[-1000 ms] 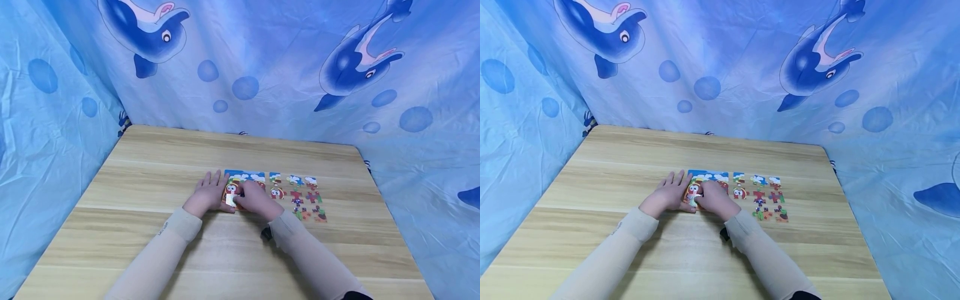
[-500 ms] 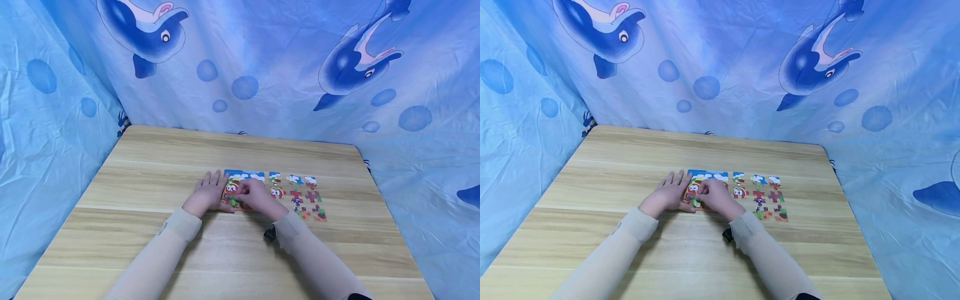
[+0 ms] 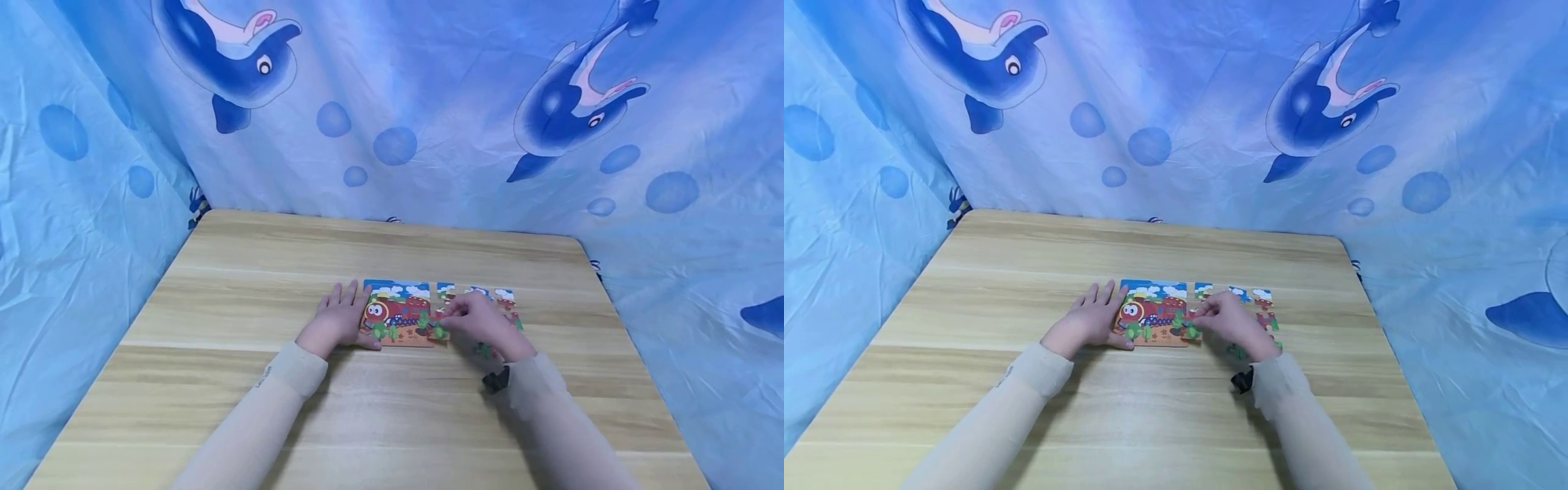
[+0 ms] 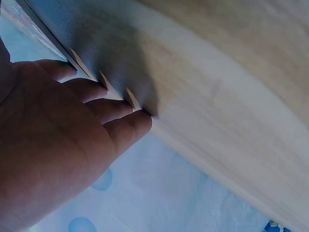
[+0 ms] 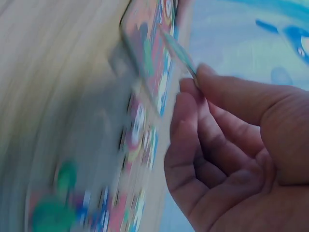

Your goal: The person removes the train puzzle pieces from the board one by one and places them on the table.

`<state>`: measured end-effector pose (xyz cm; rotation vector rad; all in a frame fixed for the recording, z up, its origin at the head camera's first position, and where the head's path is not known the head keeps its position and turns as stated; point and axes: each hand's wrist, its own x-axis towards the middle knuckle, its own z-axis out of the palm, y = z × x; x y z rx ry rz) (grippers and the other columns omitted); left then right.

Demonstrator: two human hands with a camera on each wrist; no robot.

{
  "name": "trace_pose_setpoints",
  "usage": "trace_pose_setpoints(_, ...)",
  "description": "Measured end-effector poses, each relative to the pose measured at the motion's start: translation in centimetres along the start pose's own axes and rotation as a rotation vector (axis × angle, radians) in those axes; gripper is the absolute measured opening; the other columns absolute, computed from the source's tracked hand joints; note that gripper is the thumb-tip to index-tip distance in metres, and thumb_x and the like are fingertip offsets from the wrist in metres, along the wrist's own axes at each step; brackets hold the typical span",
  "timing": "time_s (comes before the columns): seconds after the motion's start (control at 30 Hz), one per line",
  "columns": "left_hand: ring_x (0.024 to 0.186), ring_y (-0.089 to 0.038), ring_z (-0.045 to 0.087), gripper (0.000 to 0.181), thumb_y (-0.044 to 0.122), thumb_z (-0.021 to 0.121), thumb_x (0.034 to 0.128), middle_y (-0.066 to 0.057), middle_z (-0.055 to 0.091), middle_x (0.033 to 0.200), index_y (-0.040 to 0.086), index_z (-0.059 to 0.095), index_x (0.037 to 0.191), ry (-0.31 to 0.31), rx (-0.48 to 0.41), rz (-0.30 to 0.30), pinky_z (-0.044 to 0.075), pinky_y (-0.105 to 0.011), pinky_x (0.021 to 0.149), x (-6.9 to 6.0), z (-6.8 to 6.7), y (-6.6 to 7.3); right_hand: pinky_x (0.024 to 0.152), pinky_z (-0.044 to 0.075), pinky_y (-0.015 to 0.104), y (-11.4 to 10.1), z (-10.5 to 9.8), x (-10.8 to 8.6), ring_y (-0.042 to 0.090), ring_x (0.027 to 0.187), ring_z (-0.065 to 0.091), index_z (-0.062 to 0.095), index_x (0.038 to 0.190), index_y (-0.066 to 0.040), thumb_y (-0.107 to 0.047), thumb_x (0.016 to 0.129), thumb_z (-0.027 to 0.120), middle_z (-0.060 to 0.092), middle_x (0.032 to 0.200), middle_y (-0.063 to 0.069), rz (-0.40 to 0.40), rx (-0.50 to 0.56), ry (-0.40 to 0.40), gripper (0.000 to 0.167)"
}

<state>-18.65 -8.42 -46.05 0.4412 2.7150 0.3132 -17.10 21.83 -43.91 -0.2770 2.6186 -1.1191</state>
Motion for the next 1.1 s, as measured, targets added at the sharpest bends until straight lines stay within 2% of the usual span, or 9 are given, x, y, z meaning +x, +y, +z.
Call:
trace_pose_setpoints(0.1,0.150,-0.047,-0.001,0.131,0.072,0.079,0.0709,-0.018,0.002,0.168,0.014,0.010,0.165,-0.001,0.001,-0.003,0.010,-0.062,0.117,0.0,0.0,-0.2,0.050,0.048,0.035,1.2,-0.9,-0.5,0.018,0.056,0.052,0.078,0.086,-0.019,-0.023,0.092,0.079,0.070,0.079,0.000,0.055,-0.022,-0.018,0.007)
trace_pose_setpoints(0.17,0.150,-0.047,-0.001,0.130,0.072,0.079,0.0711,-0.018,0.002,0.168,0.014,0.010,0.165,-0.001,0.001,-0.003,0.010,-0.061,0.117,0.0,0.0,-0.2,0.047,0.046,0.035,1.9,-1.3,-0.8,0.018,0.054,0.051,0.079,0.086,-0.018,-0.022,0.091,0.080,0.070,0.078,0.001,0.081,-0.022,-0.028,0.007)
trace_pose_setpoints(0.23,0.150,-0.047,0.000,0.130,0.072,0.079,0.0712,-0.018,0.002,0.168,0.014,0.011,0.165,0.000,-0.003,-0.002,0.010,-0.062,0.117,-0.1,-0.1,-0.2,0.049,0.047,0.034,2.3,-1.3,-0.9,0.018,0.056,0.052,0.080,0.085,-0.018,-0.022,0.090,0.082,0.070,0.078,0.001,0.114,-0.018,-0.034,0.006)
trace_pose_setpoints(0.33,0.150,-0.047,0.000,0.130,0.071,0.080,0.0712,-0.019,0.003,0.168,0.013,0.011,0.165,-0.001,-0.007,-0.003,0.010,-0.062,0.117,-0.2,-0.2,-0.3,0.060,0.047,0.033,2.6,-1.2,-1.1,0.018,0.067,0.057,0.079,0.082,-0.015,-0.018,0.089,0.082,0.070,0.079,-0.002,0.099,-0.042,-0.040,0.009)
trace_pose_setpoints(0.47,0.150,-0.047,-0.001,0.130,0.071,0.079,0.0715,-0.019,0.002,0.168,0.014,0.011,0.165,-0.003,-0.007,-0.002,0.010,-0.063,0.117,-0.3,-0.2,-0.4,0.063,0.048,0.035,2.4,-0.6,-1.2,0.019,0.069,0.058,0.076,0.076,-0.016,-0.018,0.086,0.084,0.069,0.075,-0.004,0.081,-0.088,-0.028,0.013)
trace_pose_setpoints(0.9,0.150,-0.047,-0.002,0.129,0.071,0.079,0.0719,-0.018,0.002,0.168,0.014,0.011,0.165,-0.012,-0.016,-0.006,0.009,-0.062,0.117,-0.4,-0.4,-0.2,0.058,0.046,0.033,1.6,1.0,-1.1,0.019,0.065,0.055,0.072,0.071,-0.016,-0.020,0.085,0.086,0.063,0.074,0.000,0.132,-0.198,0.028,0.020)
trace_pose_setpoints(1.1,0.150,-0.047,-0.002,0.129,0.071,0.079,0.0723,-0.018,0.001,0.168,0.014,0.011,0.165,-0.017,-0.015,-0.001,0.009,-0.062,0.117,-0.3,-0.2,-0.4,0.056,0.046,0.033,1.8,1.2,-1.0,0.019,0.062,0.056,0.070,0.072,-0.016,-0.018,0.085,0.085,0.063,0.072,0.000,0.135,-0.182,0.016,0.020)
